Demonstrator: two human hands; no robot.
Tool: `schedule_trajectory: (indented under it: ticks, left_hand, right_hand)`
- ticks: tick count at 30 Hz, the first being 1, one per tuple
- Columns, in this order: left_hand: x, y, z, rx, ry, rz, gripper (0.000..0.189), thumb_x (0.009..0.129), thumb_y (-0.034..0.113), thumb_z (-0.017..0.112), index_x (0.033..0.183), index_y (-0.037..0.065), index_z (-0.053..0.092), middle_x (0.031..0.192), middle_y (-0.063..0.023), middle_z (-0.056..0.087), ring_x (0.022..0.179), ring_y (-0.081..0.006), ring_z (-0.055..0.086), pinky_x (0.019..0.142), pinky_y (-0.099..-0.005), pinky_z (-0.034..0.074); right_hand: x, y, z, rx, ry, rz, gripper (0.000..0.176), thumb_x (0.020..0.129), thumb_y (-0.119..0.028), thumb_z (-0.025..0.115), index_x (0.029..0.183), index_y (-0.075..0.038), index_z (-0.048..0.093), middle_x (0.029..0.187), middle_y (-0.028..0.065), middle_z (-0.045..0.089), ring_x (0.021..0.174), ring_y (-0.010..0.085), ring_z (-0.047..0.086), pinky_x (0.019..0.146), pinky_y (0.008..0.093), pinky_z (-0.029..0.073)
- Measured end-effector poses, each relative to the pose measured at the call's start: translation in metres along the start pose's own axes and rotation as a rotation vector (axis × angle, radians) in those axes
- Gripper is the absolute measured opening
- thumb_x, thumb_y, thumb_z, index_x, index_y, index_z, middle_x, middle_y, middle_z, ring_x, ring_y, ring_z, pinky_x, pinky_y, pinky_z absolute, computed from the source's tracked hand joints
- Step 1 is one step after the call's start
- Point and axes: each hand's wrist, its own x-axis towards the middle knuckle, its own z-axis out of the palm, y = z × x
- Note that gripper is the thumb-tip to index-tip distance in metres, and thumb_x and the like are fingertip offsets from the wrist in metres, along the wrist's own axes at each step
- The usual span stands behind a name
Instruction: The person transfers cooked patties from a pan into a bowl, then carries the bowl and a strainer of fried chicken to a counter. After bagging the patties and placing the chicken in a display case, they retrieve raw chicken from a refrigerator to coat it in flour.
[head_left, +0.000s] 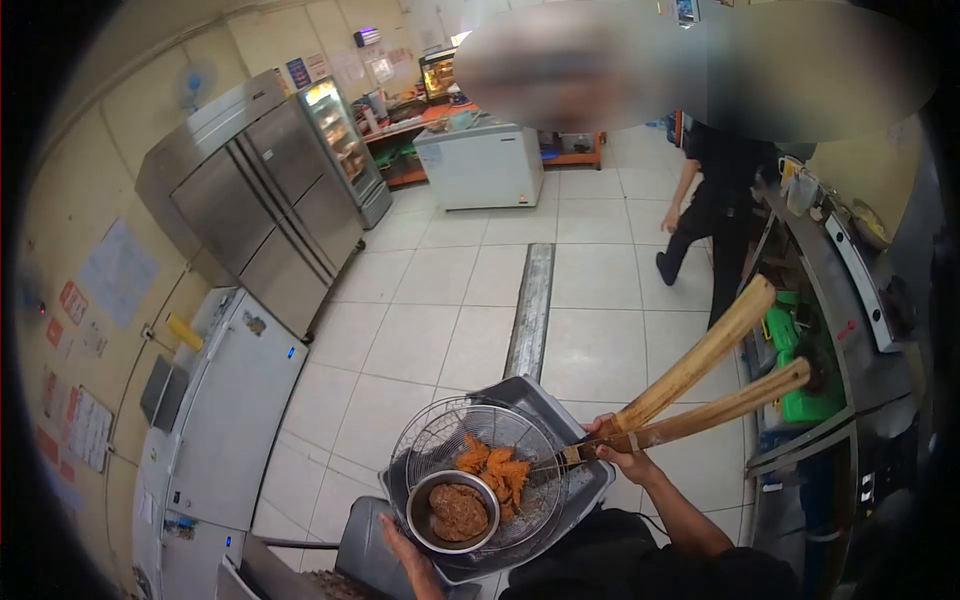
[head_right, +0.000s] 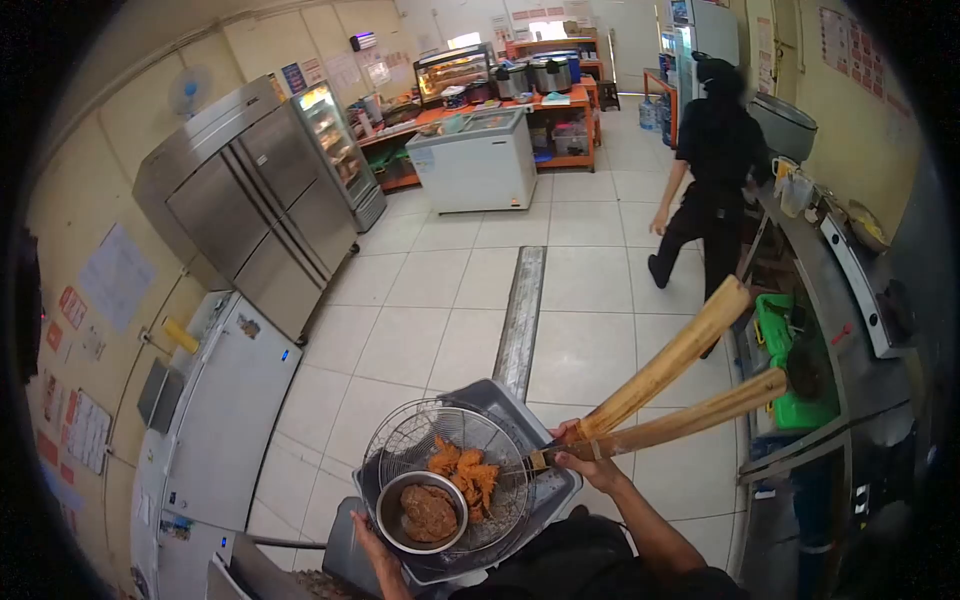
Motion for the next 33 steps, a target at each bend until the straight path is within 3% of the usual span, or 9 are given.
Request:
schedule_trajectory:
  ticks: [9, 15, 19, 25, 26, 28, 29, 31, 33]
  left_hand:
    - [0.125, 0.103, 0.024, 0.033, -0.260, -0.153, 0.047, 0.106, 0.041, 0.039, 0.103, 0.001, 0.062, 0.096, -0.0080, 0.068, 0.085, -0.0167, 0.064, 0.077, -0.0314, 0.052]
    - [0.312, 0.188, 0.085, 0.255, -0.382, -0.069, 0.041, 0.106, 0.039, 0.043, 0.096, 0.003, 0.060, 0.082, -0.0002, 0.055, 0.076, -0.0097, 0.049, 0.071, -0.0267, 0.042]
    - [0.421, 0.246, 0.155, 0.290, -0.576, -0.173, 0.040, 0.105, 0.040, 0.047, 0.099, 0.002, 0.060, 0.084, 0.0017, 0.051, 0.079, -0.0091, 0.045, 0.073, -0.0260, 0.040]
    - [0.507, 0.184, 0.362, 0.351, -0.820, -0.100, 0.039, 0.102, 0.037, 0.053, 0.110, 0.000, 0.062, 0.092, -0.0003, 0.057, 0.087, -0.0105, 0.049, 0.079, -0.0259, 0.042]
    - [0.513, 0.205, 0.382, 0.386, -0.858, -0.107, 0.039, 0.103, 0.037, 0.052, 0.110, 0.000, 0.062, 0.091, -0.0003, 0.057, 0.087, -0.0106, 0.049, 0.079, -0.0261, 0.042]
    - [0.512, 0.165, 0.462, 0.408, -0.887, -0.066, 0.040, 0.103, 0.038, 0.052, 0.109, -0.001, 0.062, 0.091, -0.0005, 0.057, 0.086, -0.0107, 0.049, 0.078, -0.0263, 0.042]
    - [0.519, 0.154, 0.502, 0.414, -0.876, -0.052, 0.041, 0.103, 0.038, 0.052, 0.109, -0.001, 0.062, 0.092, -0.0007, 0.058, 0.086, -0.0108, 0.049, 0.078, -0.0262, 0.042]
    - [0.508, 0.122, 0.560, 0.387, -0.867, -0.107, 0.042, 0.103, 0.040, 0.051, 0.104, 0.000, 0.063, 0.091, -0.0008, 0.058, 0.084, -0.0105, 0.049, 0.077, -0.0263, 0.042]
    - [0.511, 0.108, 0.627, 0.399, -0.814, 0.073, 0.043, 0.103, 0.040, 0.050, 0.101, 0.000, 0.063, 0.089, -0.0006, 0.057, 0.083, -0.0107, 0.049, 0.077, -0.0268, 0.042]
  right_hand:
    - [0.028, -0.033, 0.120, -0.037, 0.412, -0.083, 0.049, 0.092, -0.033, 0.070, 0.124, -0.007, 0.044, 0.117, 0.0043, 0.049, 0.126, 0.0250, 0.050, 0.112, 0.0446, 0.035]
    - [0.140, 0.007, 0.214, -0.003, 0.698, -0.156, 0.044, 0.093, -0.036, 0.068, 0.121, -0.010, 0.046, 0.114, 0.0040, 0.049, 0.123, 0.0247, 0.051, 0.109, 0.0458, 0.036]
    - [0.225, -0.030, 0.274, 0.030, 0.876, -0.173, 0.047, 0.088, -0.034, 0.074, 0.117, -0.006, 0.048, 0.113, 0.0081, 0.054, 0.118, 0.0258, 0.053, 0.109, 0.0465, 0.035]
    - [0.327, -0.037, 0.190, 0.062, 1.104, -0.311, 0.041, 0.092, -0.037, 0.068, 0.113, -0.009, 0.047, 0.112, 0.0093, 0.055, 0.115, 0.0249, 0.053, 0.105, 0.0437, 0.038]
    - [0.341, -0.058, 0.203, 0.098, 1.121, -0.312, 0.039, 0.093, -0.037, 0.067, 0.113, -0.011, 0.047, 0.110, 0.0082, 0.054, 0.114, 0.0247, 0.053, 0.105, 0.0436, 0.038]
    - [0.366, -0.063, 0.132, 0.187, 1.092, -0.323, 0.037, 0.093, -0.037, 0.066, 0.113, -0.012, 0.046, 0.109, 0.0089, 0.053, 0.109, 0.0250, 0.054, 0.104, 0.0447, 0.041]
    - [0.363, -0.028, 0.065, 0.146, 1.136, -0.311, 0.037, 0.094, -0.038, 0.064, 0.111, -0.010, 0.047, 0.108, 0.0074, 0.053, 0.105, 0.0224, 0.055, 0.103, 0.0450, 0.042]
    - [0.388, -0.043, -0.001, -0.103, 1.189, -0.393, 0.033, 0.096, -0.038, 0.061, 0.110, -0.010, 0.049, 0.107, 0.0045, 0.053, 0.104, 0.0197, 0.055, 0.102, 0.0411, 0.043]
    - [0.384, -0.015, -0.096, -0.115, 1.057, -0.387, 0.029, 0.099, -0.037, 0.058, 0.110, -0.011, 0.051, 0.107, 0.0022, 0.052, 0.105, 0.0171, 0.054, 0.101, 0.0370, 0.041]
